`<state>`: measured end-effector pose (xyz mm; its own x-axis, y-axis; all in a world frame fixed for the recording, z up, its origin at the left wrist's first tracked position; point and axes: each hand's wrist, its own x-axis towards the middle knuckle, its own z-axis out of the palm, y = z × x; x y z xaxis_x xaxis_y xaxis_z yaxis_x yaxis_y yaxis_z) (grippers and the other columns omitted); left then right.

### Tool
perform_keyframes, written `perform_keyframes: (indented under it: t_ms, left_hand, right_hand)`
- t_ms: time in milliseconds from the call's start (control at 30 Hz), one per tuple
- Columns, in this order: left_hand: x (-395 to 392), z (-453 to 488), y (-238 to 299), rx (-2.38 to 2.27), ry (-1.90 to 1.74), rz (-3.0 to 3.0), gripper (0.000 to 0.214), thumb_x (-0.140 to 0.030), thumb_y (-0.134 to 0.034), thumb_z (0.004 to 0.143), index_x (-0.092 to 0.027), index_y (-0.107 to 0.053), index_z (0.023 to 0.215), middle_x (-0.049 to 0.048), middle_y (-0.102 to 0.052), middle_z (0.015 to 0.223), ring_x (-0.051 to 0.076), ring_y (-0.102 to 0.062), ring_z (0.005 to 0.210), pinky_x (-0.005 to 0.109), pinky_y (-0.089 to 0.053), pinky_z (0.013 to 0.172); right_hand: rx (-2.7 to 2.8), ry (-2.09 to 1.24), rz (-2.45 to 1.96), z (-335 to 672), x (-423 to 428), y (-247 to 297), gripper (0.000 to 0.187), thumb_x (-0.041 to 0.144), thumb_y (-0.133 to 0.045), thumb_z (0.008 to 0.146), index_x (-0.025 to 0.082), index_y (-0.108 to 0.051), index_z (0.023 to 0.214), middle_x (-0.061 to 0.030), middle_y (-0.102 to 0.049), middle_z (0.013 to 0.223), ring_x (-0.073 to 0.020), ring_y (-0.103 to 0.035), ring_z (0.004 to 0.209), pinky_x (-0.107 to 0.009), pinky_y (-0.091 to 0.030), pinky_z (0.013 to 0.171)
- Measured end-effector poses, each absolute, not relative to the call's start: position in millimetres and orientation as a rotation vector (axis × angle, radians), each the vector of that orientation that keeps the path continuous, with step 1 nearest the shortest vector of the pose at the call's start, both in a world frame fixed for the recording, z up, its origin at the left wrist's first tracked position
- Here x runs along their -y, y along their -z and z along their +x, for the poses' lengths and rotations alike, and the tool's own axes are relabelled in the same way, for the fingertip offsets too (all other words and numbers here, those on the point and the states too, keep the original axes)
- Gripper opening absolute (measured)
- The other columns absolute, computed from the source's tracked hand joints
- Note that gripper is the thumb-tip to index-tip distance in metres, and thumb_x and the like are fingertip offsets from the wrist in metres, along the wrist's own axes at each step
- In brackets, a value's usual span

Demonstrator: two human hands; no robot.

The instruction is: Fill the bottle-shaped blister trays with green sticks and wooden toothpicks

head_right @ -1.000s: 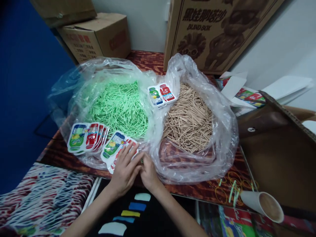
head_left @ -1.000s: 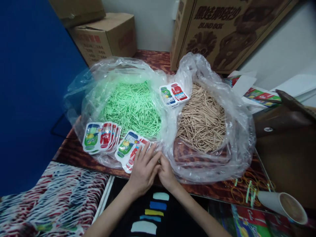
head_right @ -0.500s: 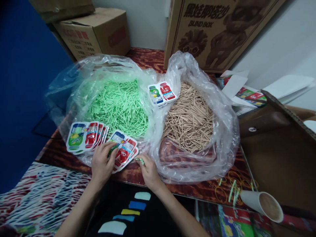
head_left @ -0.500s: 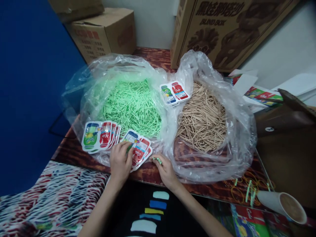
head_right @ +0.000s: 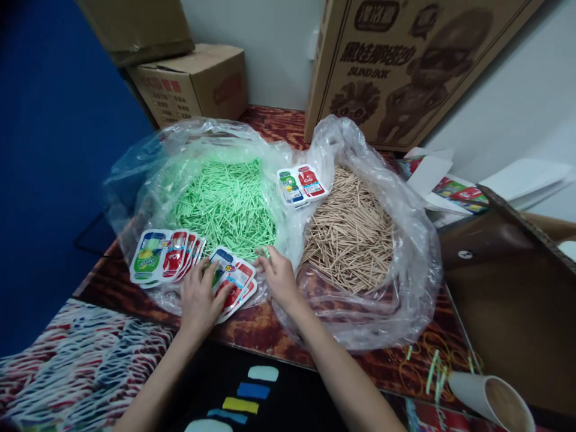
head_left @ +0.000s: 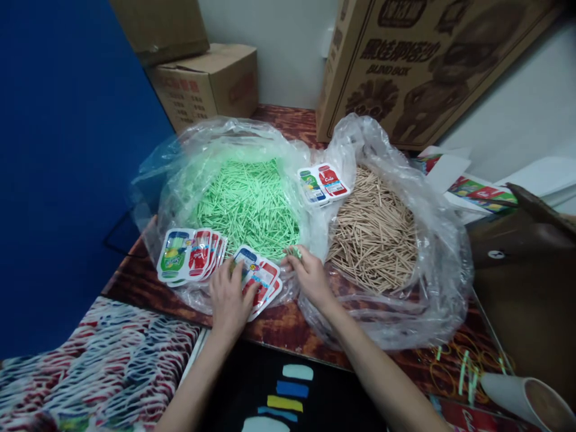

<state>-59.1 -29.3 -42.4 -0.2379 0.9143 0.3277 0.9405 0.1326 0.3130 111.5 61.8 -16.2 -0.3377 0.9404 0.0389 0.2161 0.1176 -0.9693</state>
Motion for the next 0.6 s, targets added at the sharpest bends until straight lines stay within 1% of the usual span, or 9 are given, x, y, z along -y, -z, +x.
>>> perform_keyframes:
  t_ms: [67, 133, 200, 267, 333, 400, 500, 600]
  left_hand:
    - [25.3, -64.2, 45.3, 2.347, 0.697, -1.843, 0.055, -0.038, -0.062, 0.082, -0.010, -0.050, 0.128, 0.0202, -0.053, 0.126, 0.035, -0.048, 0.114, 0.047, -0.039, 0.092]
    - [21.5, -69.3, 47.8, 2.365, 0.698, -1.827, 0.055, -0.036, -0.062, 0.082, -0.010, -0.049, 0.129, 0.0185, -0.058, 0.116, 0.034, -0.051, 0.107, 0.047, -0.041, 0.089]
    - [19.1, -72.7, 50.2, 2.356, 0.760, -1.823, 0.050, -0.032, -0.060, 0.083, -0.011, -0.050, 0.127, 0.0159, -0.060, 0.106, 0.032, -0.053, 0.100, 0.044, -0.043, 0.086]
    - [18.1, -74.5, 53.1, 2.327, 0.901, -1.811, 0.040, -0.027, -0.056, 0.085, -0.011, -0.053, 0.121, 0.0128, -0.061, 0.096, 0.029, -0.055, 0.092, 0.041, -0.044, 0.081]
    - [18.1, -76.1, 56.4, 2.285, 1.054, -1.820, 0.025, -0.023, -0.051, 0.087, -0.014, -0.057, 0.109, 0.0088, -0.061, 0.086, 0.025, -0.056, 0.083, 0.037, -0.045, 0.076]
    - [18.2, -78.5, 59.0, 2.245, 1.148, -1.844, 0.014, -0.024, -0.049, 0.089, -0.016, -0.059, 0.095, 0.0060, -0.060, 0.079, 0.023, -0.057, 0.077, 0.034, -0.045, 0.072]
    - [18.2, -83.4, 59.2, 2.212, 1.202, -1.883, 0.015, -0.028, -0.049, 0.090, -0.019, -0.059, 0.084, 0.0050, -0.062, 0.078, 0.022, -0.058, 0.076, 0.033, -0.045, 0.071]
    - [18.4, -87.7, 55.2, 2.224, 1.268, -1.927, 0.016, -0.028, -0.048, 0.090, -0.019, -0.060, 0.083, 0.0048, -0.063, 0.078, 0.021, -0.060, 0.076, 0.033, -0.045, 0.072]
  right_hand:
    - [1.806, -1.116, -1.181, 107.8, -86.0, 16.4, 0.014, 0.031, -0.050, 0.086, 0.021, -0.056, 0.078, 0.0001, -0.064, 0.068, -0.0156, -0.057, 0.061, -0.025, -0.040, 0.061]
    - [1.875, -1.001, -1.212, 105.2, -103.6, 19.0, 0.019, 0.031, -0.052, 0.084, 0.021, -0.054, 0.069, 0.0019, -0.059, 0.060, -0.0154, -0.054, 0.058, -0.024, -0.037, 0.059]
    - [1.882, -0.968, -1.214, 104.1, -112.9, 22.1, 0.022, 0.033, -0.053, 0.084, 0.020, -0.055, 0.066, 0.0030, -0.056, 0.056, -0.0152, -0.052, 0.057, -0.024, -0.037, 0.058]
    - [1.842, -0.989, -1.193, 104.4, -115.2, 24.7, 0.024, 0.037, -0.054, 0.084, 0.019, -0.059, 0.068, 0.0027, -0.058, 0.058, -0.0160, -0.054, 0.061, -0.024, -0.039, 0.061]
    - [1.783, -1.028, -1.164, 105.7, -113.6, 26.8, 0.024, 0.039, -0.055, 0.083, 0.019, -0.063, 0.073, 0.0015, -0.063, 0.063, -0.0177, -0.058, 0.068, -0.026, -0.042, 0.066]
    - [1.720, -1.069, -1.135, 107.4, -111.0, 28.4, 0.023, 0.039, -0.055, 0.083, 0.019, -0.065, 0.077, 0.0000, -0.067, 0.069, -0.0189, -0.061, 0.073, -0.028, -0.045, 0.070]
    - [1.657, -1.116, -1.107, 110.1, -107.9, 29.1, 0.022, 0.036, -0.055, 0.084, 0.019, -0.068, 0.081, -0.0026, -0.070, 0.078, -0.0201, -0.064, 0.079, -0.031, -0.047, 0.077]
    - [1.649, -1.114, -1.080, 112.8, -103.1, 26.3, 0.021, 0.035, -0.056, 0.086, 0.019, -0.070, 0.086, -0.0043, -0.073, 0.086, -0.0213, -0.065, 0.086, -0.033, -0.047, 0.083]
